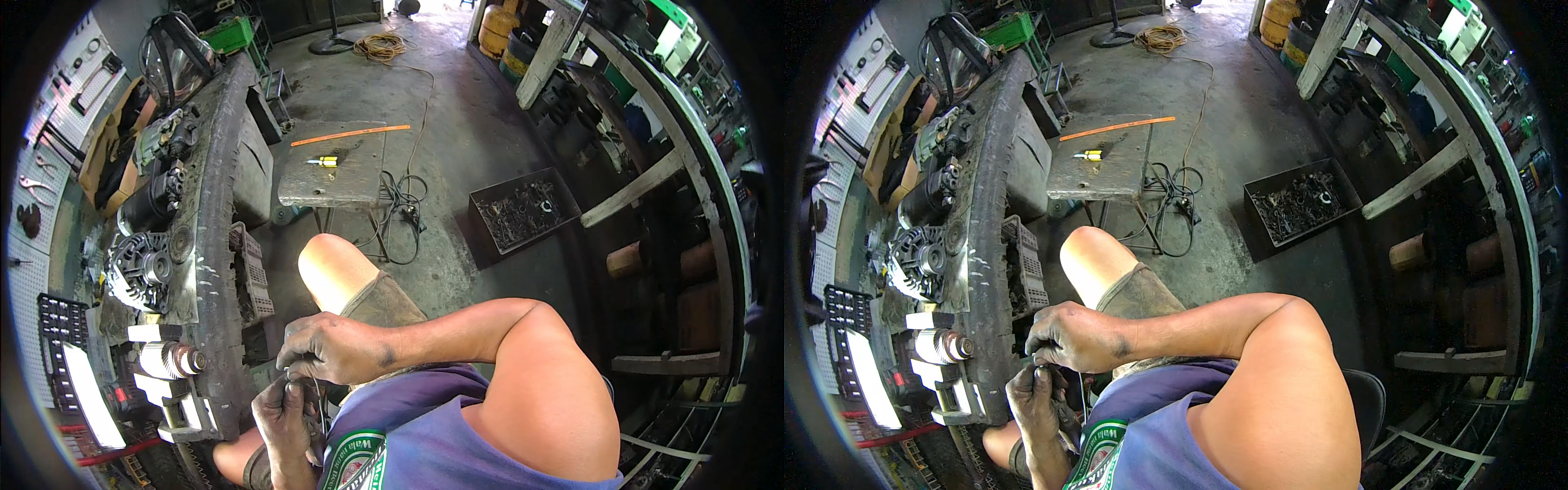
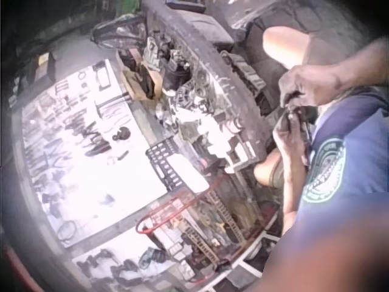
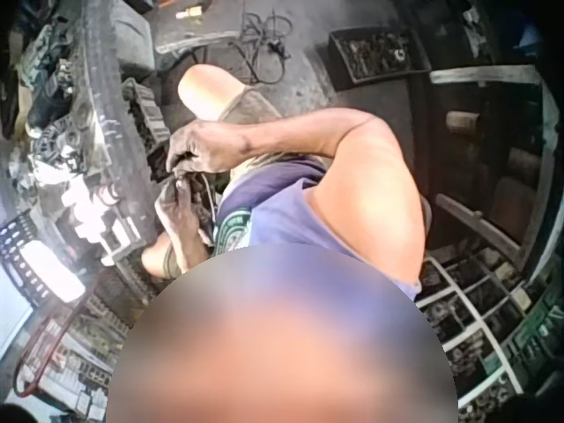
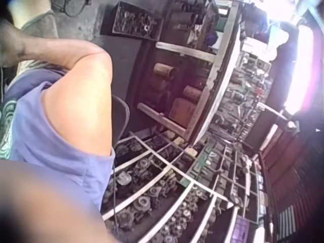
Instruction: The person works on a motor armature clamped in a bench vise, using a small tool to scrape or clean the commutator surface. They then use a rotary tool to grind the commutator and later use a screwdriver to adjust a small component on the armature.
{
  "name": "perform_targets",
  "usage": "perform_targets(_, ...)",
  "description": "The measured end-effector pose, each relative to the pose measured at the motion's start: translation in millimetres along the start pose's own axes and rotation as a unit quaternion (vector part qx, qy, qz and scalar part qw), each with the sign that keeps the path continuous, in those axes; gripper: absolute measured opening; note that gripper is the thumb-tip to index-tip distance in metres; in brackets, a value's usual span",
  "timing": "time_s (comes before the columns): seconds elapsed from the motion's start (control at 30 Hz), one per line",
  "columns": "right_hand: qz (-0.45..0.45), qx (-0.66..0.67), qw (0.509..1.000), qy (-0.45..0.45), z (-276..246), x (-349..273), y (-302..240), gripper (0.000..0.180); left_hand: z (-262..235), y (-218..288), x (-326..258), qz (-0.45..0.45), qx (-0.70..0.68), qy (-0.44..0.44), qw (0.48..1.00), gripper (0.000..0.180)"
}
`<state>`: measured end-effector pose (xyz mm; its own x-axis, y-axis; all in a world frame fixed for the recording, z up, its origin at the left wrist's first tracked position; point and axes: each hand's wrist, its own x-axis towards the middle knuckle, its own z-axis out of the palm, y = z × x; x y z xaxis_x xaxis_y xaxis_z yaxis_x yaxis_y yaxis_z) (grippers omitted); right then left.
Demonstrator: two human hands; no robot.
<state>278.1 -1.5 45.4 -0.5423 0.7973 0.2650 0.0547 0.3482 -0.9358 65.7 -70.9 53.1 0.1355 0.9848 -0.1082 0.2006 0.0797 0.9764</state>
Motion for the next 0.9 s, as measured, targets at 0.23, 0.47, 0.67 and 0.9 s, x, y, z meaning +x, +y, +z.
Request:
perform_targets(0.23, -0.021, 0.004, 0.991, 0.131, -18.3, 12.8, -11.6, 0.023, -5.1, -14.5, -2.7, 0.018, 0.01, 0.05, 0.999, 0.044)
perform_targets(0.47, 0.028, -0.138, 0.967, 0.214, -130.7, 21.5, 21.9, 0.024, -29.9, -11.6, -4.7, 0.005, -0.084, 0.136, 0.987, 0.028)
perform_targets(0.67, 0.133, -0.456, 0.843, 0.252, -214.5, 101.6, 174.8, 0.024, -2.6, -5.3, -7.8, -0.062, -0.107, 0.03, 0.992, 0.026)
perform_targets(0.9, 0.127, -0.492, 0.826, 0.242, -278.7, 133.3, 238.9, 0.02, -1.3, 1.1, -15.3, -0.068, -0.088, 0.034, 0.993, 0.027)
